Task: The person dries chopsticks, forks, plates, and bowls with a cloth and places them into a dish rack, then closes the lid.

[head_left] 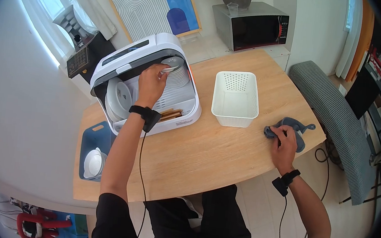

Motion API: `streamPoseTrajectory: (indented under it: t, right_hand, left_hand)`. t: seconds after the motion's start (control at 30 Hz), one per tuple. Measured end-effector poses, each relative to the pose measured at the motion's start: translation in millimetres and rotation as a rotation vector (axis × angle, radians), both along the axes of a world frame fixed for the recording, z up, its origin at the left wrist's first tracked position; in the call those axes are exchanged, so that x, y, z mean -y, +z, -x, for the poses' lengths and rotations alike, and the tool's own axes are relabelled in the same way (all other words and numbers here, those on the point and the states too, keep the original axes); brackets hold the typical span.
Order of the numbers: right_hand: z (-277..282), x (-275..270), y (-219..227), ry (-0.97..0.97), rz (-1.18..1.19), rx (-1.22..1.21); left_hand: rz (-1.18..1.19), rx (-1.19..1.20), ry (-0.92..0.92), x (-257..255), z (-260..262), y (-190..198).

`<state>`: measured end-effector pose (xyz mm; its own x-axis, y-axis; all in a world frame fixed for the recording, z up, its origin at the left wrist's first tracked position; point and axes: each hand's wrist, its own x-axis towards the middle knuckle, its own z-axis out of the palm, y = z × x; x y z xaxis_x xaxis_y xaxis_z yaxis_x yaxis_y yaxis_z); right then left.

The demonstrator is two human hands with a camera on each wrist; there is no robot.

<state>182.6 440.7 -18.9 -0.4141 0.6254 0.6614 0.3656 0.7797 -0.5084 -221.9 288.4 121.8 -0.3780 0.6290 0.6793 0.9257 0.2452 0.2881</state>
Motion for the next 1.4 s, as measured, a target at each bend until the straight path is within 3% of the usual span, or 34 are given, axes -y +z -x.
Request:
streamPoseTrajectory:
  t: [0.37,0.63,1.13,1.4]
  right_hand:
    - [-0.3,-1.2,-3.3,-0.007,0.001,-0.009]
    - [-0.6,0.5,-1.2,-0.007,0.009,-0.012]
    - [-0.8,-0.2,-2.4,-0.006,0.006,-0.015]
    - [-1.1,-0.9,-3.2,-0.005,0.021,-0.004]
  left_hand:
    - [0.082,0.041,0.076,-20.9,28.9,-20.0]
    - [0.045,-0.072,-0.022,-23.8,37.5,-35.2]
    - [0.245,0.134,0.027,-25.1,26.5,-29.5]
    - [0.272,0.048,0.02,-24.8,29.8,-34.0]
